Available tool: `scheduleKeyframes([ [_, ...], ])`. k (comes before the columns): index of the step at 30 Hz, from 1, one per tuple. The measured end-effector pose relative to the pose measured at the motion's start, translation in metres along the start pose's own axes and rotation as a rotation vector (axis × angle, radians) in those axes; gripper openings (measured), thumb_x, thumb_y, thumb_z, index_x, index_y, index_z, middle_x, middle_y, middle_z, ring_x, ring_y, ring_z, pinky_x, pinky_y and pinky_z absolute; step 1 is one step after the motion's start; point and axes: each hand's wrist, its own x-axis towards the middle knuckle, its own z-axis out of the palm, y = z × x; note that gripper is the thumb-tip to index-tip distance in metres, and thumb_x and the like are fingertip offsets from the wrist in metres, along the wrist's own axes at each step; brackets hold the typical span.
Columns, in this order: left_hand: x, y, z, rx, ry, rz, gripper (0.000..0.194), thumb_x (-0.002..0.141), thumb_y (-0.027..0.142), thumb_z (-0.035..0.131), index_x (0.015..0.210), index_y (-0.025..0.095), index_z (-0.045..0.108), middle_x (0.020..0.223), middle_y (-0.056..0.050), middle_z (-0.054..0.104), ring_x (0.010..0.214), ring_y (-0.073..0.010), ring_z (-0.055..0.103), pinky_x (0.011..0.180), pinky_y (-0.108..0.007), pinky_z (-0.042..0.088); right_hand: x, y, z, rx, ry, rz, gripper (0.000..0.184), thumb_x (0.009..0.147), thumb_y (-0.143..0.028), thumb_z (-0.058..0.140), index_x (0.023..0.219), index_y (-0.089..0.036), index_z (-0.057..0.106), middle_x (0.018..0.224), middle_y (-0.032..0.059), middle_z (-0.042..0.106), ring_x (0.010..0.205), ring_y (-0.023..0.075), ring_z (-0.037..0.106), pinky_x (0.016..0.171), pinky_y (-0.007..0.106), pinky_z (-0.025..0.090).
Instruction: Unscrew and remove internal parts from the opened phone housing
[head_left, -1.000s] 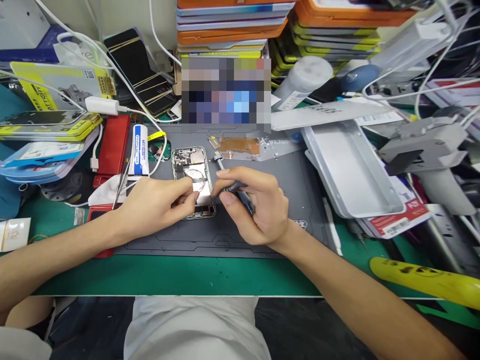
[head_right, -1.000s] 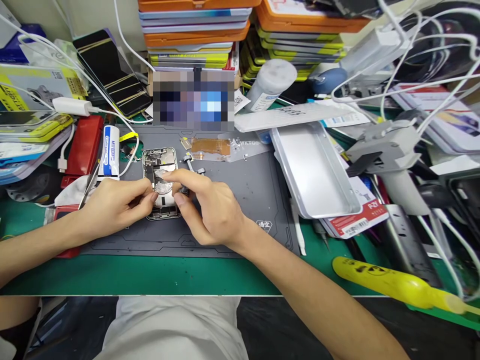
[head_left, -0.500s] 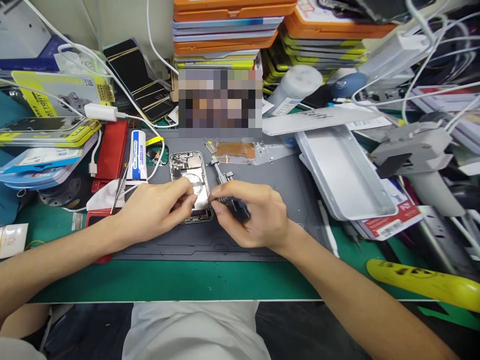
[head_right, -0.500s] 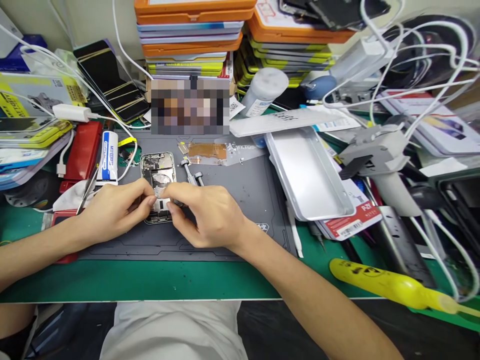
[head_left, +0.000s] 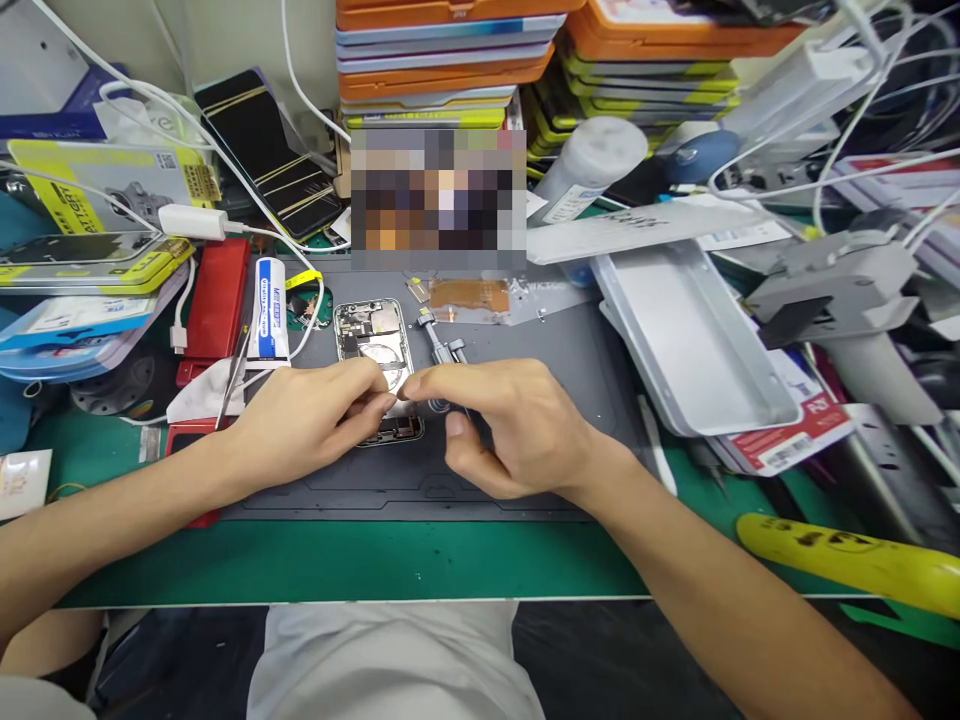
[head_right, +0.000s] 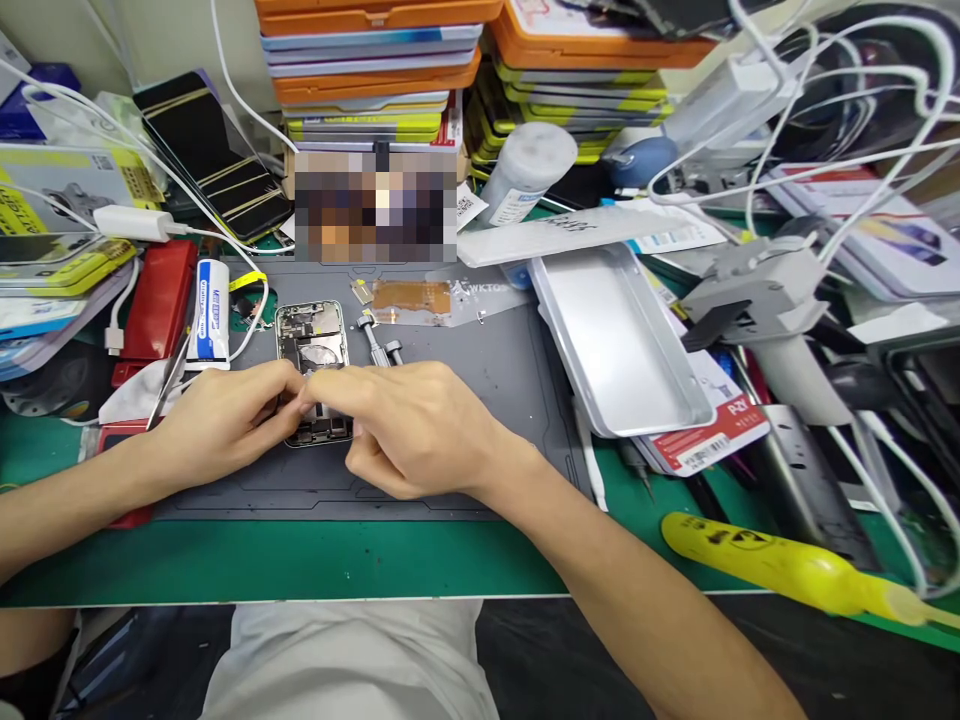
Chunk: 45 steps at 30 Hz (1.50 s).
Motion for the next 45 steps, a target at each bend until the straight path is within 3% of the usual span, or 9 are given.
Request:
scheduleKeyframes([
  [5,0.000,0.000,0.000,0.056,0.010,0.021,0.028,0.113,0.039,0.043,0.094,0.023,0.056,0.071,0.005,0.061,0.053,-0.0128,0.054,0.053,-0.025,0.033,-0.001,0.003,0.002,0.045,0.028,-0.049,0.048,0.088,-0.006,0.049,0.133,-0.021,0.058,0.120,0.0073,0.082,0.108,0.0197,0.081,0.079,0.028,0.065],
  [8,0.000,0.000,0.001,0.066,0.010,0.008,0.032,0.114,0.043,0.040,0.096,0.023,0.058,0.071,0.005,0.061,0.053,-0.0131,0.054,0.053,-0.025,0.033,-0.003,0.005,0.004,0.072,0.072,-0.101,0.058,0.089,-0.005,0.047,0.145,-0.020,0.053,0.126,0.0096,0.080,0.116,0.0217,0.079,0.084,0.031,0.066],
  [14,-0.001,-0.002,0.003,0.073,0.030,0.025,0.032,0.114,0.043,0.043,0.100,0.022,0.062,0.082,0.002,0.071,0.062,-0.0135,0.064,0.054,-0.026,0.036,-0.002,0.003,0.007,0.005,0.120,-0.113,0.061,0.090,-0.004,0.048,0.148,-0.021,0.050,0.123,0.0080,0.081,0.108,0.0203,0.081,0.080,0.030,0.067],
  [19,-0.002,-0.005,0.003,-0.007,-0.003,0.092,0.027,0.115,0.036,0.047,0.113,0.023,0.071,0.111,-0.001,0.080,0.094,-0.0157,0.077,0.075,-0.024,0.051,0.000,0.000,0.009,0.002,0.137,0.015,0.042,0.100,-0.023,0.062,0.141,-0.022,0.055,0.118,0.0070,0.082,0.095,0.0206,0.082,0.073,0.030,0.065],
  [25,-0.003,-0.007,-0.001,-0.108,-0.053,0.127,0.026,0.114,0.032,0.052,0.116,0.024,0.077,0.118,-0.001,0.082,0.103,-0.0163,0.079,0.083,-0.024,0.056,-0.001,-0.002,0.014,0.167,0.252,0.107,0.044,0.102,-0.014,0.059,0.143,-0.028,0.054,0.109,0.0022,0.081,0.075,0.0137,0.075,0.067,0.027,0.064],
  [30,-0.003,-0.007,0.000,-0.102,-0.008,0.143,0.026,0.113,0.033,0.054,0.117,0.025,0.079,0.117,0.000,0.083,0.103,-0.0163,0.079,0.084,-0.025,0.057,-0.001,-0.003,0.019,0.338,0.364,0.095,0.038,0.097,-0.011,0.066,0.132,-0.026,0.060,0.102,0.0019,0.079,0.088,0.0148,0.077,0.070,0.025,0.066],
  [35,-0.002,-0.005,0.001,-0.090,0.048,0.152,0.023,0.112,0.031,0.056,0.112,0.022,0.078,0.109,0.000,0.083,0.096,-0.0153,0.078,0.080,-0.024,0.055,-0.002,-0.003,0.017,0.355,0.369,0.071,0.036,0.094,-0.008,0.068,0.125,-0.026,0.063,0.104,0.0040,0.081,0.097,0.0199,0.082,0.085,0.034,0.070],
  [39,-0.001,-0.003,0.000,-0.083,0.034,0.120,0.019,0.111,0.031,0.059,0.111,0.022,0.076,0.105,0.000,0.081,0.092,-0.0140,0.077,0.076,-0.024,0.053,0.001,-0.006,0.011,0.316,0.381,0.073,0.032,0.095,-0.009,0.068,0.121,-0.028,0.064,0.100,0.0040,0.082,0.093,0.0211,0.082,0.081,0.035,0.071],
  [45,-0.003,-0.002,0.005,0.033,0.022,0.195,0.021,0.112,0.029,0.057,0.107,0.021,0.076,0.102,0.001,0.080,0.090,-0.0133,0.076,0.072,-0.024,0.050,0.008,-0.010,0.003,0.200,0.556,0.151,0.027,0.098,-0.013,0.065,0.117,-0.031,0.065,0.086,-0.0003,0.078,0.076,0.0186,0.078,0.066,0.032,0.065],
])
